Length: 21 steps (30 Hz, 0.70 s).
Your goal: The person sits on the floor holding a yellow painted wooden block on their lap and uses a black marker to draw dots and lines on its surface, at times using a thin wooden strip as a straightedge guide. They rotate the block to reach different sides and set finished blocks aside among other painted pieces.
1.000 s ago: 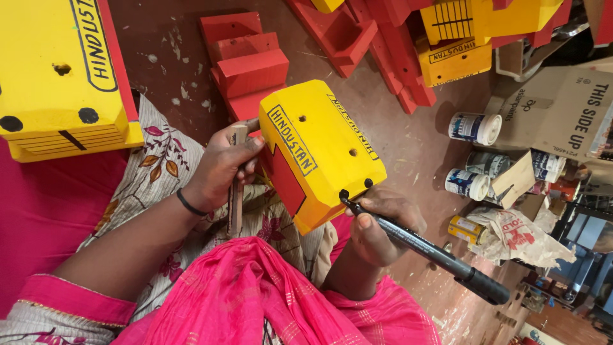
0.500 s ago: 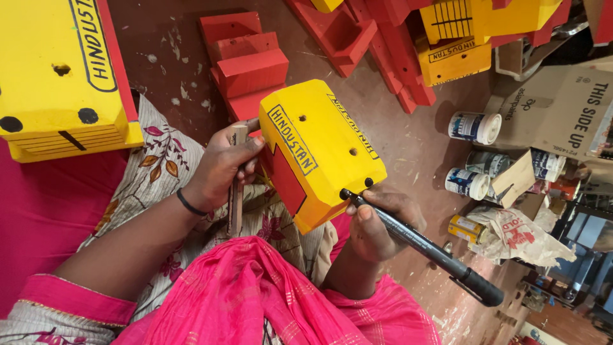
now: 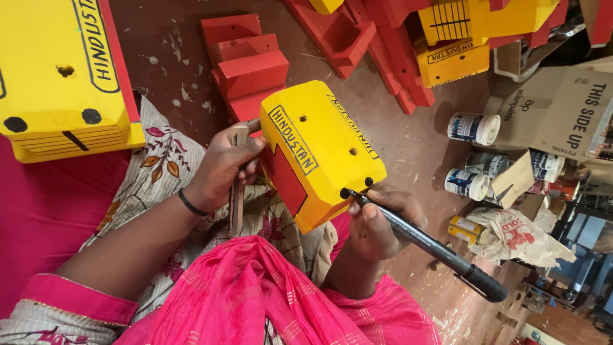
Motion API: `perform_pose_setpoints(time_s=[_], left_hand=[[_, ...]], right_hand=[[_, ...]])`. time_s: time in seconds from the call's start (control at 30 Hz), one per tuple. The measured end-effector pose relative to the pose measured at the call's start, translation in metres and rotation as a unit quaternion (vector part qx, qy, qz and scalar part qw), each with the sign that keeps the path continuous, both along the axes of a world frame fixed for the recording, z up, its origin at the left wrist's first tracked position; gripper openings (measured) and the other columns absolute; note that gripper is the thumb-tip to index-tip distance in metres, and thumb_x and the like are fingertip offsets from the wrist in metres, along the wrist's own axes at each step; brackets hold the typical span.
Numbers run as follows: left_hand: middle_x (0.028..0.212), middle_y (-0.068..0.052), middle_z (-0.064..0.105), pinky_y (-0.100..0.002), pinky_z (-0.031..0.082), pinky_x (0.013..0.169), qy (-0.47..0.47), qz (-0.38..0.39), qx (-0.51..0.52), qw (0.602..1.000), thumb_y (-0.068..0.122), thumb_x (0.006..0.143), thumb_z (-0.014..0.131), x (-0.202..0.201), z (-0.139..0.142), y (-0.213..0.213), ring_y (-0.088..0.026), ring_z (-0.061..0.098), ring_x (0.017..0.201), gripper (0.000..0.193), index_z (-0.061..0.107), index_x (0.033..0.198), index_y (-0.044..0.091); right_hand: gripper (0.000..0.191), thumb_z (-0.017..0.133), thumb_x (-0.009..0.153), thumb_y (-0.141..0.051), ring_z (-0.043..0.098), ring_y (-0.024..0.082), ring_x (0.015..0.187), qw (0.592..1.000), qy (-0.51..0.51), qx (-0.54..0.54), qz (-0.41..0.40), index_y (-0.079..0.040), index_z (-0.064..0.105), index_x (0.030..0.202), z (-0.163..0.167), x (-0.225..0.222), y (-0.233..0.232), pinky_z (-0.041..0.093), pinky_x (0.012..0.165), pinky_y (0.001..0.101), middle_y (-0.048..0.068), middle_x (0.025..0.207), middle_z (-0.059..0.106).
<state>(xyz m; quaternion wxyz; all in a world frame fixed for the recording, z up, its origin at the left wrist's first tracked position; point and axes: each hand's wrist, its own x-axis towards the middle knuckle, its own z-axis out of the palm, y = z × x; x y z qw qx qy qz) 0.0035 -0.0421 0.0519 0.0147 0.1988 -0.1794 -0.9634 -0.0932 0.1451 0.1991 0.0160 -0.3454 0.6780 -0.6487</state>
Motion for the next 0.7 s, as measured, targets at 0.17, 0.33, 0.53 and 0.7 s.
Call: perform_pose_setpoints(time_s=[0.17,0.33,0.53,0.7], left_hand=[[0.064,0.007,0.05,-0.018,0.036,0.045,-0.028,0.001,-0.014,1.0,0.024,0.096,0.064,0.001,0.001,0.001,0.0,0.04,0.048,0.055,0.054,0.147,0.005],[0.064,0.008,0.05,-0.018,0.036,0.045,-0.022,-0.006,-0.011,1.0,0.023,0.095,0.064,-0.001,0.001,0.001,0.0,0.041,0.048,0.051,0.055,0.142,0.004],[0.065,0.008,0.049,-0.017,0.035,0.044,-0.002,0.001,0.005,1.0,0.022,0.096,0.065,0.0,0.001,0.001,0.001,0.04,0.048,0.052,0.054,0.143,0.004],[0.065,0.007,0.05,-0.018,0.035,0.044,-0.012,0.0,-0.005,1.0,0.023,0.095,0.065,0.0,0.001,0.0,0.0,0.04,0.048,0.056,0.052,0.146,0.004]], right_hand=[[0.02,0.071,0.089,-0.007,0.057,0.019,0.053,0.999,-0.01,-0.042,0.033,0.009,0.06,0.096,-0.004,-0.005,0.004,0.051,0.055,0.0281,0.016,0.073,0.058],[0.017,0.064,0.091,-0.005,0.055,0.023,0.052,0.993,-0.014,-0.105,-0.057,0.007,0.055,0.099,-0.012,-0.016,0.007,0.05,0.051,0.0299,0.014,0.07,0.056],[0.019,0.063,0.089,-0.005,0.056,0.024,0.055,0.992,0.016,-0.093,-0.079,0.005,0.052,0.1,-0.018,-0.016,0.008,0.05,0.054,0.0316,0.018,0.081,0.058],[0.018,0.062,0.091,-0.007,0.055,0.022,0.057,0.994,0.052,-0.058,-0.075,0.005,0.053,0.101,-0.019,-0.015,0.009,0.05,0.057,0.0308,0.016,0.079,0.054]])
